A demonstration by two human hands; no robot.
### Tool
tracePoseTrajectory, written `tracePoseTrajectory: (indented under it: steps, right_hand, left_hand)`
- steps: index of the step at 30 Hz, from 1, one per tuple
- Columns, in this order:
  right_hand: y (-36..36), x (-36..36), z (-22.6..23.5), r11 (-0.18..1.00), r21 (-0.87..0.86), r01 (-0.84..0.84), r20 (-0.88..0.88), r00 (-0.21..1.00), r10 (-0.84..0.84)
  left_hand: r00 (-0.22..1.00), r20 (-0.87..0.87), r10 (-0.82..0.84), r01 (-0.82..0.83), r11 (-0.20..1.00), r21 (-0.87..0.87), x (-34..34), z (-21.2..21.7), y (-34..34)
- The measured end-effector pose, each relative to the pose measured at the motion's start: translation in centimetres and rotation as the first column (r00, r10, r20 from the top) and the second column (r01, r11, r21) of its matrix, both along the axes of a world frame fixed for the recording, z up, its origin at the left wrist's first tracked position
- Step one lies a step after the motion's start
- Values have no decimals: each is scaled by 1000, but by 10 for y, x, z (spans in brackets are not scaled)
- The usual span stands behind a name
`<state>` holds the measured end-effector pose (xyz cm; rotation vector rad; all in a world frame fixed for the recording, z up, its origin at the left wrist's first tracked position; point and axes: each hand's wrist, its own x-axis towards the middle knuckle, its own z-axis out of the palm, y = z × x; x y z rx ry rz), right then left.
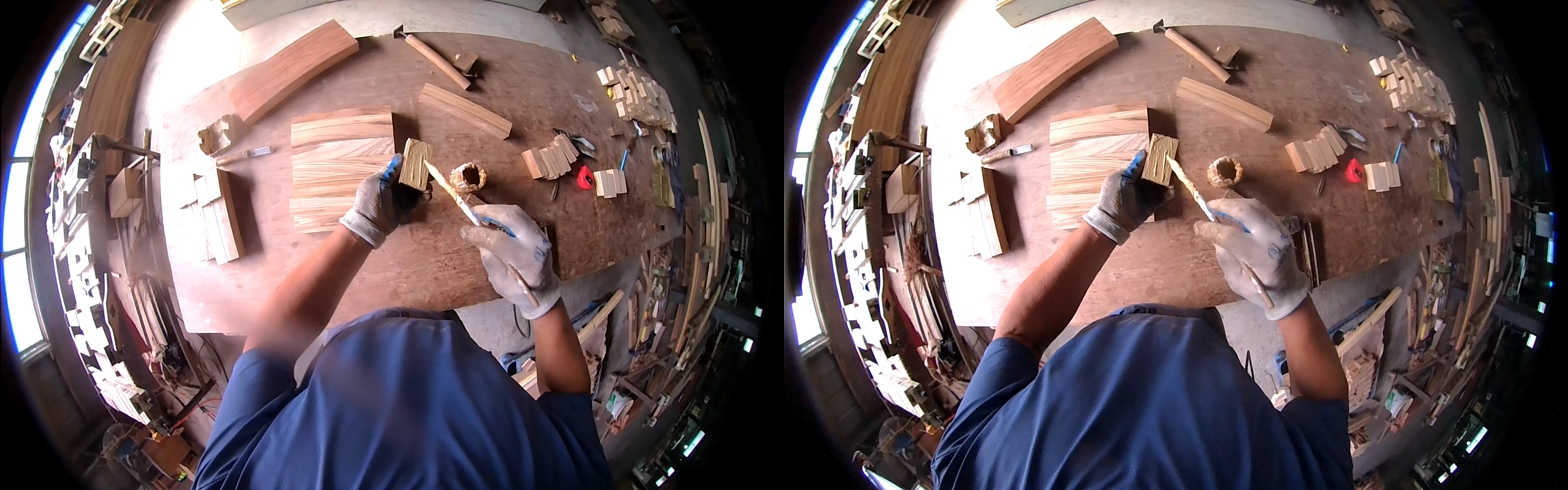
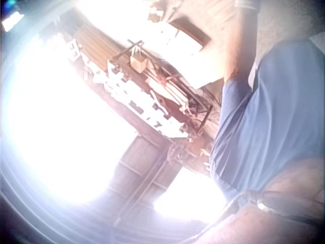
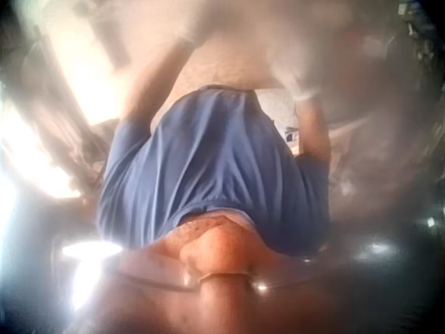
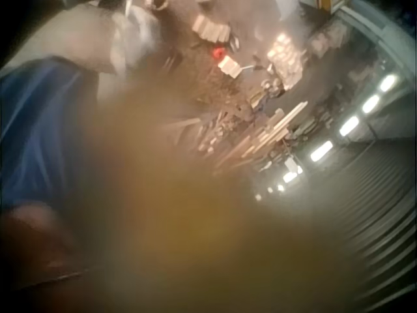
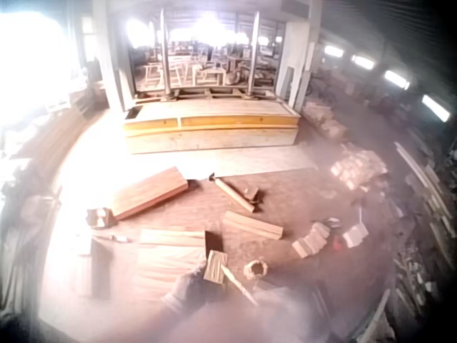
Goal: The person assembles small wooden blocks into a larger structure. They apply glue to the edges of the blocks using a brush and then use a nail gun to fasten them together. The process is repeated for multiple blocks, gradually building up the structure.
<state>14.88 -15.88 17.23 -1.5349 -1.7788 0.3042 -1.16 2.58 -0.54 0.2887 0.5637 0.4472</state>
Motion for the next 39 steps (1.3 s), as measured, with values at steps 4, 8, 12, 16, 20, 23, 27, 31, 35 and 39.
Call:
tracePoseTrajectory:
  steps: [4,8,12,16,20,23,27,31,35,39]
  right_hand:
    - [-8,-7,-5,996,-55,-65,49,997,68]
    - [-11,-7,6,998,-64,-10,-123,992,2]
    - [4,-9,2,986,0,167,-170,972,-165]
    - [14,-18,-12,986,32,166,-62,985,-164]
    - [10,-31,-25,999,16,49,78,996,-50]
    - [1,-35,-21,998,-40,-38,103,994,42]
    - [-12,-27,-13,999,-42,-21,-7,1000,21]
    - [-8,5,-20,943,82,324,-168,937,-307]
    - [-3,48,-68,772,-252,583,-455,633,-627]
    - [13,78,-98,715,-380,587,-471,542,-696]
  left_hand:
    - [998,24,54,-49,984,-173,5,20,0]
    - [997,68,41,-35,994,-100,0,11,3]
    - [993,-81,89,-30,833,552,-2,11,-10]
    - [995,96,10,5,988,-157,3,15,-5]
    - [999,41,-20,23,997,-70,3,22,-7]
    - [998,-25,-56,54,996,-73,-1,12,-3]
    - [998,-38,-39,37,997,-60,-3,15,-1]
    - [980,192,48,-21,990,-142,-10,11,1]
    - [979,-200,42,121,671,732,-30,-17,-1]
    - [981,-189,-48,100,956,276,-51,42,17]
